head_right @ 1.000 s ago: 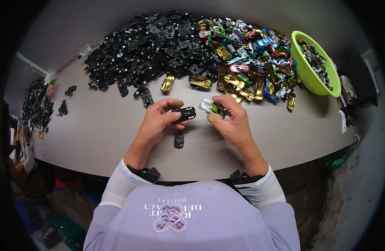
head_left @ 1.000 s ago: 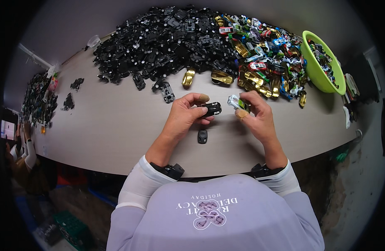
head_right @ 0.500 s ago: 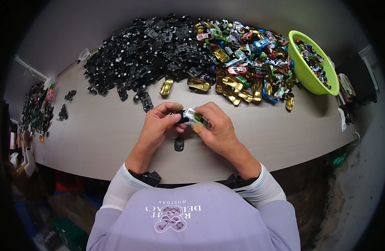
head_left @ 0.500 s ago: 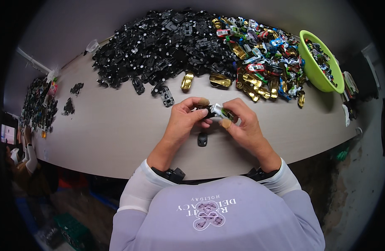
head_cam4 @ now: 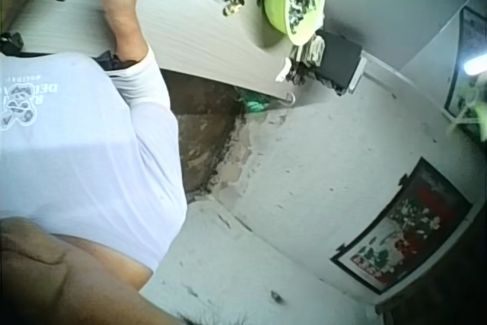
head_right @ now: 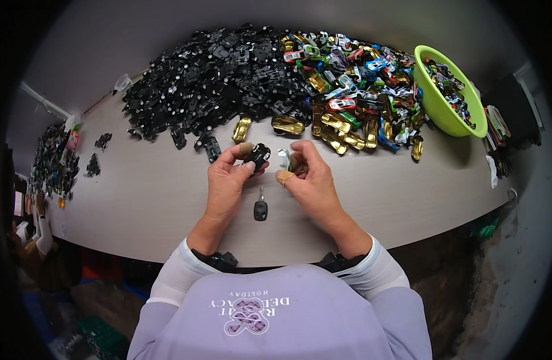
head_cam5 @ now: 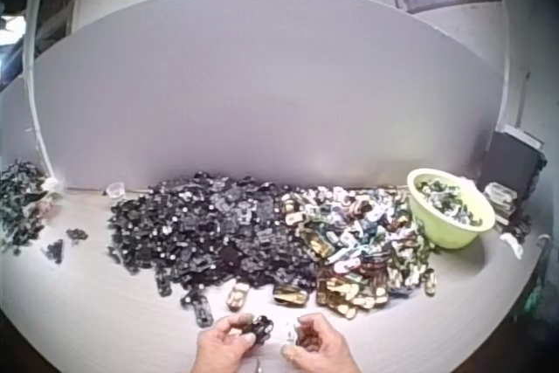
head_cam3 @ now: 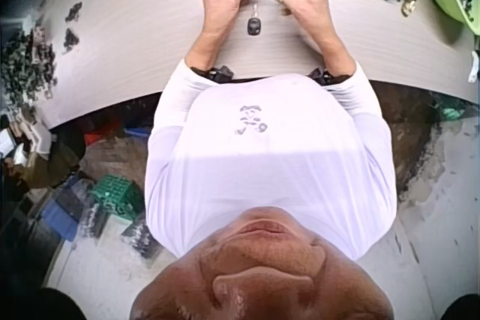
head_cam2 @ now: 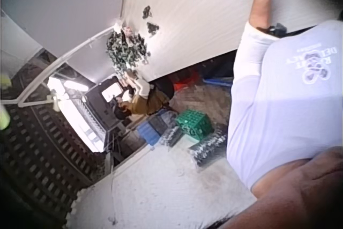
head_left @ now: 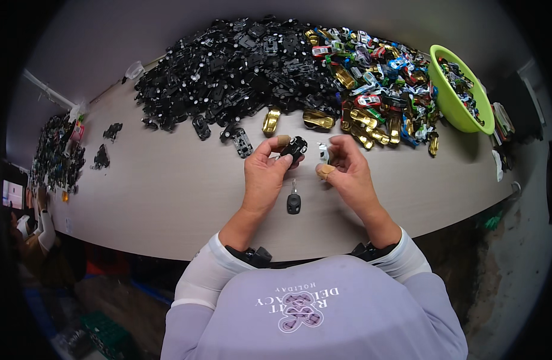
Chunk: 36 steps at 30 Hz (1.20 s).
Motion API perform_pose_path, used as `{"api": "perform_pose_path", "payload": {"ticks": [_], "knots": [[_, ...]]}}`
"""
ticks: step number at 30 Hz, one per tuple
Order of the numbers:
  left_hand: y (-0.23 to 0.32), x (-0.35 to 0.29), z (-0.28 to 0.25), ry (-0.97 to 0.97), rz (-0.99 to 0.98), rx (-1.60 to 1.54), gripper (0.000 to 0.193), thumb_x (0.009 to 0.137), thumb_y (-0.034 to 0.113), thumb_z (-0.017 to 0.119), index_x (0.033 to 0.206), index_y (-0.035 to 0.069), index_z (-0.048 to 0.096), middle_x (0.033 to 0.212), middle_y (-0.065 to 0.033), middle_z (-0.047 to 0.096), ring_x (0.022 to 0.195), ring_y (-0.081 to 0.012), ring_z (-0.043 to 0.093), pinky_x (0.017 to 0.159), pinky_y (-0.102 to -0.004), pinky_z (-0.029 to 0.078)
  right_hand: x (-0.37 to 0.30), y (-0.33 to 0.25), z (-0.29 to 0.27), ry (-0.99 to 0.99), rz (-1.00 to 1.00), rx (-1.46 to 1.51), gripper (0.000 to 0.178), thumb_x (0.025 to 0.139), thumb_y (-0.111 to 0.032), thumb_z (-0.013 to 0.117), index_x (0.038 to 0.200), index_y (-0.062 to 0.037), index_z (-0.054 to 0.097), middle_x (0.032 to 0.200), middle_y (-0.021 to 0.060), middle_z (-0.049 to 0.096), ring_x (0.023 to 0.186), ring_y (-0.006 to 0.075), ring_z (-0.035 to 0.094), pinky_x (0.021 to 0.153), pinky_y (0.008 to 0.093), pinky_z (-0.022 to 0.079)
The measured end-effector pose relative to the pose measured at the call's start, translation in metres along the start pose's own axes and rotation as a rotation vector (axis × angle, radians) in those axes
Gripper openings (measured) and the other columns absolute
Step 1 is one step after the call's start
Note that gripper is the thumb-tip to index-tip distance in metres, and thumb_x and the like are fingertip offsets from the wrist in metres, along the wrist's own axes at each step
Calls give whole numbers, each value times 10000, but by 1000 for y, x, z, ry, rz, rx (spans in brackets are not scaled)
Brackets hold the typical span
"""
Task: The person is collecting parts and assembling toy cars at a workbench.
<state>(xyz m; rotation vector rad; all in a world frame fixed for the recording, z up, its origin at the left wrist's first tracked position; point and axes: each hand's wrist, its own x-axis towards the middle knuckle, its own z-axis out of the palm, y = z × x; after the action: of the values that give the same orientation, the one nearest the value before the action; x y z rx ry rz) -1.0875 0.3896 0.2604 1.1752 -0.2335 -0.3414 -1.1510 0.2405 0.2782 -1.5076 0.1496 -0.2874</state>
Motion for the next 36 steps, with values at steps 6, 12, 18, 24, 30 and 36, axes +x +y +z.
{"api": "perform_pose_path", "payload": {"ticks": [6, 12, 18, 24, 30, 36], "knots": [[11, -9, 12, -66, 41, -58, 250, 825, -62, 523, 1074, -44, 512, 954, -81, 602, 790, -101, 599, 734, -231, 512, 8, 10, 8, -95, -66, -46, 249, 751, -11, 638, 967, -16, 514, 772, -14, 505, 699, 44, 464, 607, 199, 408], [13, -5, -3, -138, -76, -3, 216, 793, 11, 623, 995, -19, 552, 880, -57, 617, 746, -90, 596, 643, -207, 511, 5, 6, 5, -128, -176, -215, 265, 731, -18, 651, 969, -20, 534, 786, 4, 537, 708, 63, 486, 605, 217, 419], [20, -3, -3, -190, -196, -163, 343, 752, -19, 612, 1080, 16, 520, 972, -67, 568, 831, -115, 604, 665, -238, 557, 3, 0, 1, -164, -36, -69, 279, 735, -42, 656, 987, -31, 538, 808, 1, 544, 704, 64, 504, 590, 215, 420], [26, 0, -9, -218, -287, -320, 445, 755, 38, 608, 1184, 22, 491, 1029, -91, 555, 989, -215, 579, 707, -427, 574, 8, -10, -17, -140, 115, 387, 335, 750, -79, 662, 1055, -57, 527, 869, 8, 546, 674, 58, 499, 506, 185, 380], [26, 2, -7, -258, -267, -485, 416, 770, 10, 595, 1167, 39, 473, 1059, -144, 566, 1016, -263, 574, 741, -458, 566, 2, -16, -12, -156, 41, 390, 416, 760, -10, 638, 1130, -19, 448, 920, 58, 511, 708, 101, 551, 470, 211, 452], [28, 1, -6, -265, -242, -454, 417, 773, 15, 596, 1171, 48, 475, 1069, -152, 568, 1008, -268, 581, 755, -450, 564, -2, -16, -8, -123, -69, 248, 443, 758, 14, 644, 1146, 3, 431, 955, 63, 489, 753, 94, 561, 524, 199, 494]]}}
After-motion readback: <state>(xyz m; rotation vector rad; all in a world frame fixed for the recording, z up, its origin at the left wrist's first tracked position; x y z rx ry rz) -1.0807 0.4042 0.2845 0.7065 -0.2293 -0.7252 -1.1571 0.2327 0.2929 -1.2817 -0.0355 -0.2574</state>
